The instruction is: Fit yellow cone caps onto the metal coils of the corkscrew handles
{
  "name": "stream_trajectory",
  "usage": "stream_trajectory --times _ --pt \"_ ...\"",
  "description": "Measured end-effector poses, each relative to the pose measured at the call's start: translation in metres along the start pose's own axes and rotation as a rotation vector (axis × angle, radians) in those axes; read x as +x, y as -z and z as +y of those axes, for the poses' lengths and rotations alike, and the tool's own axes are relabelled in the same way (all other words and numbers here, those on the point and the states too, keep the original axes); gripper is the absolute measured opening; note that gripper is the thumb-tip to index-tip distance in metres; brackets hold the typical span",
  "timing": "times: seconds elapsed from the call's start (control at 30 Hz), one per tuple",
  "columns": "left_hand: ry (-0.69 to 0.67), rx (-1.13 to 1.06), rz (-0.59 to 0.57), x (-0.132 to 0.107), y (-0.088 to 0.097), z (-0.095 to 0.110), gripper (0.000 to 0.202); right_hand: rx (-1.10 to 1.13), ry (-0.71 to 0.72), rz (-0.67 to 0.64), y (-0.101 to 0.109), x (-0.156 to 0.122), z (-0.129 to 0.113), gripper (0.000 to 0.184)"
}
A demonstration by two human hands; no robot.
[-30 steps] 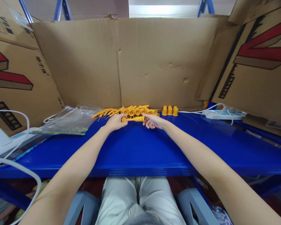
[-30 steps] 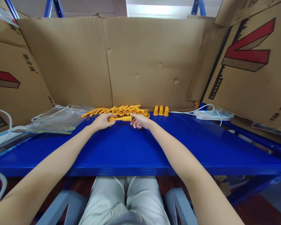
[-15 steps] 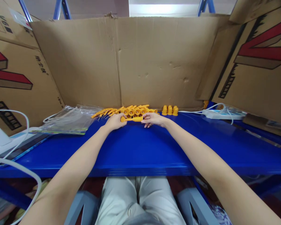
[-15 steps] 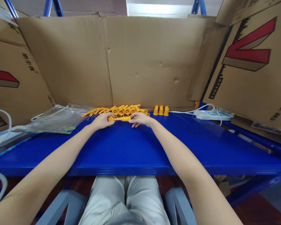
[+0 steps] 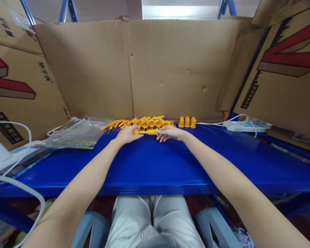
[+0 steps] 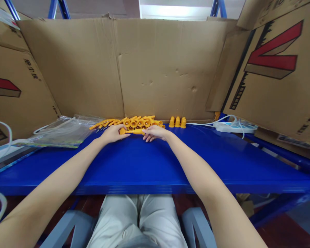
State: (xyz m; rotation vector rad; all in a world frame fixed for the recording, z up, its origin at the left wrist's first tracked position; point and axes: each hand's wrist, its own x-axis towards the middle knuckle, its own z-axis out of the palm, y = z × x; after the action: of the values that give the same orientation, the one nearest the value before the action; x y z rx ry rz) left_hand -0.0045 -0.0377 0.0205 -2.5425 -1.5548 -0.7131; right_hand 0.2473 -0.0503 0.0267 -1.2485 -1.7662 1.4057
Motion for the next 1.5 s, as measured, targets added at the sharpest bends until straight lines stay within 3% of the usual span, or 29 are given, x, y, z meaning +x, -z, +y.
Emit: stream_trajectory --times 0.33,0.5,0.7,0.83,1.0,1.17,1.3,1.4,1.5 --pt "-0.003 0.026 -0.007 -0.001 0.003 0.004 0.039 0.054 -0.031 0.012 -0.003 -0.001 -0.002 0.029" --pt "0.014 0.034 0.004 -0.001 0.002 0.002 0.045 0.262 -0.02 0.045 -0.007 0.001 -0.003 0.016" --pt "-0.055 -0.073 0.062 -0.001 0.0 -0.002 0.056 0.518 0.065 0.16 -0.018 0.008 -0.01 0.005" --pt "-0.032 -0.197 0.106 0.0 -0.001 -0.007 0.071 0.544 0.212 0.294 -0.026 0.016 -0.02 0.018" --pt "0.095 -0.09 0.21 0.002 -0.005 -0.028 0.062 0.275 0.449 0.454 -0.034 0.037 -0.036 0.025" --pt "0.36 0.1 -0.001 0.0 -0.011 -0.049 0.055 -0.047 0.617 0.508 -0.047 0.065 -0.049 0.036" --pt "0.448 0.128 -0.172 0.0 -0.014 -0.055 0.05 -0.454 0.649 0.559 -0.057 0.079 -0.05 0.043" --pt "0.434 0.152 -0.186 0.001 -0.015 -0.056 0.052 -0.825 0.621 0.516 -0.063 0.083 -0.044 0.046" --pt "0.446 0.183 -0.171 0.002 -0.015 -0.057 0.053 -1.128 0.468 0.431 -0.066 0.084 -0.039 0.05"
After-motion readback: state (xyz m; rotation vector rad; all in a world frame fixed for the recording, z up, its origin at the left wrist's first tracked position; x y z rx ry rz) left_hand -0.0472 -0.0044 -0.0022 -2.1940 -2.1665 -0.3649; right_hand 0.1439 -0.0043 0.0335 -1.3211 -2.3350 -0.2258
